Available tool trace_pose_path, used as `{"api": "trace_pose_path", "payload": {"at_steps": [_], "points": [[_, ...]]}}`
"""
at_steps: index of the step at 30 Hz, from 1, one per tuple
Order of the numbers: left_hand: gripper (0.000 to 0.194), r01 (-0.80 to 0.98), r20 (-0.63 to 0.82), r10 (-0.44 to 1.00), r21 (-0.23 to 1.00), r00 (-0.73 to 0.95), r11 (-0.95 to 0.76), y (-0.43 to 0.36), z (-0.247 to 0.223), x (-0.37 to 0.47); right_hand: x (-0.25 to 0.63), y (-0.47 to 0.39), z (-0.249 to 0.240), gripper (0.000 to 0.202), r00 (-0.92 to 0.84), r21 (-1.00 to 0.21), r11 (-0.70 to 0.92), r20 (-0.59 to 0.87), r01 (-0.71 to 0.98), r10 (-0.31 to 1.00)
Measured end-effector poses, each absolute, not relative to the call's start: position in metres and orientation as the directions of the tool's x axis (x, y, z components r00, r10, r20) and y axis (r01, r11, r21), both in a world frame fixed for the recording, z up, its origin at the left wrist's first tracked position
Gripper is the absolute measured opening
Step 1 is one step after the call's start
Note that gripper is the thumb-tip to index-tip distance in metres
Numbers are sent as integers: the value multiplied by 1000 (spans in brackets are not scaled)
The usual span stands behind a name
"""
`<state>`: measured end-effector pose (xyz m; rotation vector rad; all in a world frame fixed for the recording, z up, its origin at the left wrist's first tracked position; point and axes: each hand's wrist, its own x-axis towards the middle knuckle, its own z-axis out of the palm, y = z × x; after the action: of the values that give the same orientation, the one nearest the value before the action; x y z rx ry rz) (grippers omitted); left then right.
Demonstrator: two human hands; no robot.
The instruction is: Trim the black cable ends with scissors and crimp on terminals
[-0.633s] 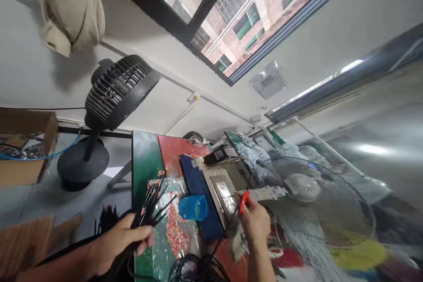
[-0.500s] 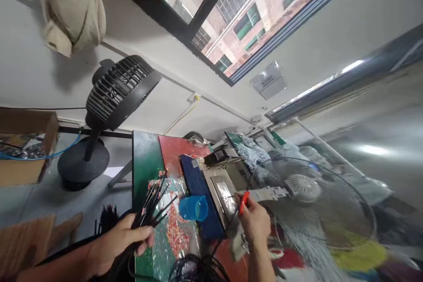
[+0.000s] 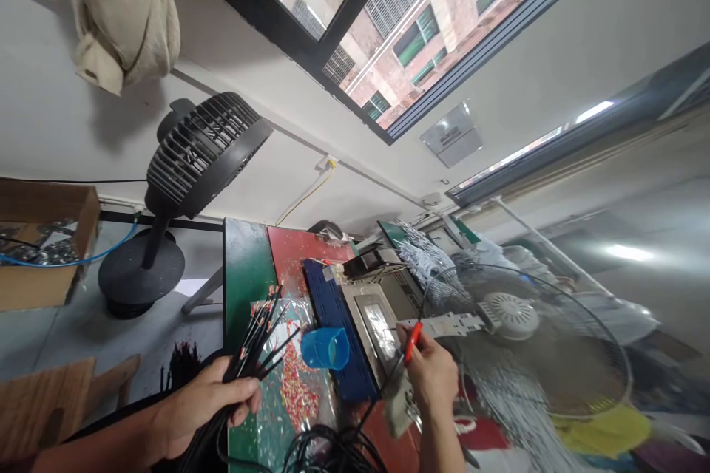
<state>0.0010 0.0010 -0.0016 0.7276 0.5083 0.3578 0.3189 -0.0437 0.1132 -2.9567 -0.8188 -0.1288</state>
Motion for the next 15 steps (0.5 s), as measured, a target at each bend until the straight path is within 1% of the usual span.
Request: {"api": "trace_pose_path", "payload": {"at_steps": [8, 15], "points": [[28, -152, -297, 481, 703, 825, 695, -1, -5, 1, 319, -45, 110, 46, 860, -72, -858, 94, 509, 502], [36, -123, -339, 469, 691, 815, 712, 1, 4, 0, 311, -46, 113, 50, 868, -115, -862, 126, 493, 480]]}}
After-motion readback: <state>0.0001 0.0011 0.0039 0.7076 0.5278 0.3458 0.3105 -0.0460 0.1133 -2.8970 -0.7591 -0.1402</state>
